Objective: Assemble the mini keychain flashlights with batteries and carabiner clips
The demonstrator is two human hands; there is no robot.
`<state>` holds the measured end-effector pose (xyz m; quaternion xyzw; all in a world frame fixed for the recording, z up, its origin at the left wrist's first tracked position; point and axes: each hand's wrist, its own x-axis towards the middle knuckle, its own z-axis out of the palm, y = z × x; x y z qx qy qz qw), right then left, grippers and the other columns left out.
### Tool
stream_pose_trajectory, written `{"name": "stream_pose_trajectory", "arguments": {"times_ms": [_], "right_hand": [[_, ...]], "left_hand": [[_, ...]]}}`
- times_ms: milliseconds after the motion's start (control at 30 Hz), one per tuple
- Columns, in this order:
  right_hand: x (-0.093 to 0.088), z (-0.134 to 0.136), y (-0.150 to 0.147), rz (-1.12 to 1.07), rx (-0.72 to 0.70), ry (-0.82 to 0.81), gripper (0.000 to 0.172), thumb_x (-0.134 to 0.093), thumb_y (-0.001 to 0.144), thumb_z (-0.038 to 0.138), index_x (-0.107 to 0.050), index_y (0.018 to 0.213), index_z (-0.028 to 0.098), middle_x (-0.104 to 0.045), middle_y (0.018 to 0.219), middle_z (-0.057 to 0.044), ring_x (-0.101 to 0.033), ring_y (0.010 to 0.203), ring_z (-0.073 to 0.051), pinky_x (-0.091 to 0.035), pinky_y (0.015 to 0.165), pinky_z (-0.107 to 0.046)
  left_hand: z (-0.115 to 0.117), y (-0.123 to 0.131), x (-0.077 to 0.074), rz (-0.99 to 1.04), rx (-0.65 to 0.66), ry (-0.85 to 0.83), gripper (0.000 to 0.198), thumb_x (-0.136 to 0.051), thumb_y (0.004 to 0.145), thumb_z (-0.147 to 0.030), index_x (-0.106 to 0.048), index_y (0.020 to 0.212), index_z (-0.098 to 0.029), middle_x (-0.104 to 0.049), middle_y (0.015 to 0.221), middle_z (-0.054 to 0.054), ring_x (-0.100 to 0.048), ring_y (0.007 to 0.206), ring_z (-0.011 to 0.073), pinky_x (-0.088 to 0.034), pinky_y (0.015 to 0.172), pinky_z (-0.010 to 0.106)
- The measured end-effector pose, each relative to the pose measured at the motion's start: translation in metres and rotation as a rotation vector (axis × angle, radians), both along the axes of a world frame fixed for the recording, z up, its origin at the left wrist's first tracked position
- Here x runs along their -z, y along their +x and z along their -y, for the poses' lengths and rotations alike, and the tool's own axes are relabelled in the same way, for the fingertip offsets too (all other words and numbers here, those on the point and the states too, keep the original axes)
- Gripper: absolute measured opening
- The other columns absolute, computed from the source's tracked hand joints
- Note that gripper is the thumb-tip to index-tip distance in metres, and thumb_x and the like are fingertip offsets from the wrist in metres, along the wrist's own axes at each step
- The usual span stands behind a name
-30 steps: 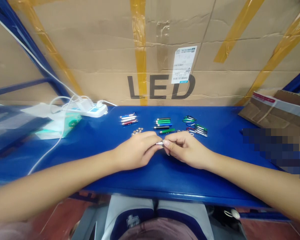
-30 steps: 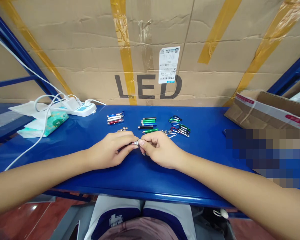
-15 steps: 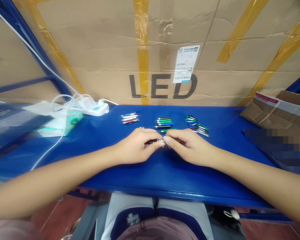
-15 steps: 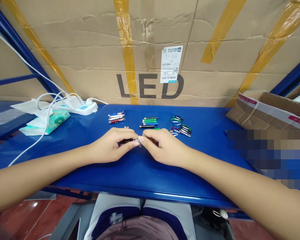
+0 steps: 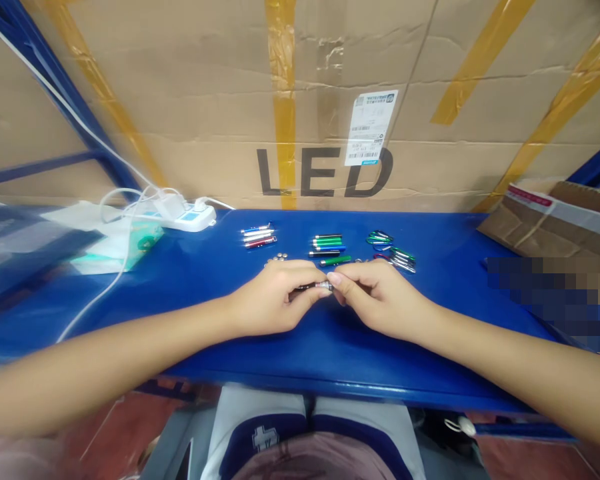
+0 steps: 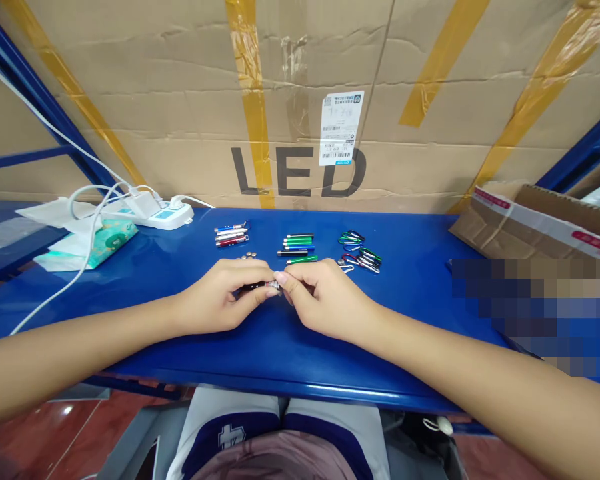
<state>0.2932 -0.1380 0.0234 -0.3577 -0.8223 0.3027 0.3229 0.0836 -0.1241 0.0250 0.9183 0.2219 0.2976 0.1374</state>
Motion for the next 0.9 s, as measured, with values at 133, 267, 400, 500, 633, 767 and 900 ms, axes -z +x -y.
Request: {"name": "stream_pose_trajectory", "arguments": {"times_ms": [133,267,400,500,633,767,900], "right_hand": [[-0.0039,0.0,0.0043,0.002,-0.019,0.014,0.057,-0.036,0.103,0.06,-0.047,0.064,0.02,-0.043,0.056,0.003,-0.039,0.053,-0.011,-0.033,0.054,-0.025],[-0.0037,-0.0031,0.0082,0.034,-0.051,0.095,0.05,-0.04,0.104,0.052,-0.05,0.068,0.02,-0.043,0.058,0.003,-0.039,0.054,-0.011,-0.032,0.054,-0.025],[0.0013,-0.005,0.0069,0.004,-0.072,0.022,0.05,-0.044,0.102,0.051,-0.046,0.063,0.02,-0.039,0.056,0.004,-0.036,0.053,-0.01,-0.03,0.052,-0.025],[0.0044,-0.0048,0.0037,-0.062,-0.075,-0.118,0.052,-0.045,0.101,0.053,-0.044,0.061,0.02,-0.04,0.056,0.004,-0.035,0.052,-0.01,-0.03,0.05,-0.025],[0.0049,-0.0045,0.0005,-0.152,-0.061,-0.259,0.053,-0.05,0.098,0.06,-0.046,0.063,0.021,-0.038,0.053,0.005,-0.034,0.05,-0.01,-0.028,0.049,-0.025],[0.002,-0.005,-0.0001,-0.15,-0.086,-0.285,0.053,-0.051,0.096,0.063,-0.048,0.064,0.021,-0.038,0.051,0.006,-0.035,0.048,-0.01,-0.028,0.047,-0.025],[-0.0024,-0.007,0.0031,-0.08,-0.087,-0.23,0.05,-0.055,0.096,0.058,-0.049,0.065,0.02,-0.043,0.055,0.005,-0.039,0.051,-0.01,-0.031,0.049,-0.025]], "left_hand": [[-0.002,0.0015,-0.0039,0.083,0.034,-0.183,0.022,-0.055,0.1,-0.025,-0.072,0.092,-0.015,-0.069,0.077,0.003,-0.061,0.07,0.0128,-0.05,0.068,0.024],[-0.0052,0.0022,-0.0035,0.127,0.015,-0.328,0.022,-0.057,0.099,-0.026,-0.073,0.092,-0.014,-0.072,0.078,0.003,-0.064,0.07,0.0128,-0.051,0.065,0.023],[-0.0068,0.0003,0.0005,0.087,0.035,-0.175,0.021,-0.056,0.099,-0.023,-0.075,0.094,-0.015,-0.072,0.08,0.004,-0.064,0.073,0.0135,-0.051,0.07,0.025],[-0.0071,-0.0012,0.0026,0.066,0.042,-0.066,0.02,-0.056,0.099,-0.02,-0.076,0.099,-0.016,-0.073,0.085,0.006,-0.064,0.076,0.0138,-0.051,0.072,0.025],[-0.0072,-0.0014,0.0029,0.068,0.019,-0.034,0.021,-0.056,0.099,-0.02,-0.075,0.098,-0.013,-0.073,0.083,0.007,-0.063,0.073,0.0139,-0.05,0.069,0.024],[-0.0064,-0.0006,0.0009,0.069,0.016,-0.045,0.021,-0.055,0.099,-0.02,-0.075,0.096,-0.013,-0.075,0.086,0.007,-0.064,0.076,0.0144,-0.05,0.071,0.025],[-0.0062,0.0007,-0.0011,0.1,0.049,-0.188,0.02,-0.056,0.099,-0.021,-0.073,0.091,-0.015,-0.075,0.085,0.005,-0.066,0.077,0.0138,-0.052,0.074,0.025]]}}
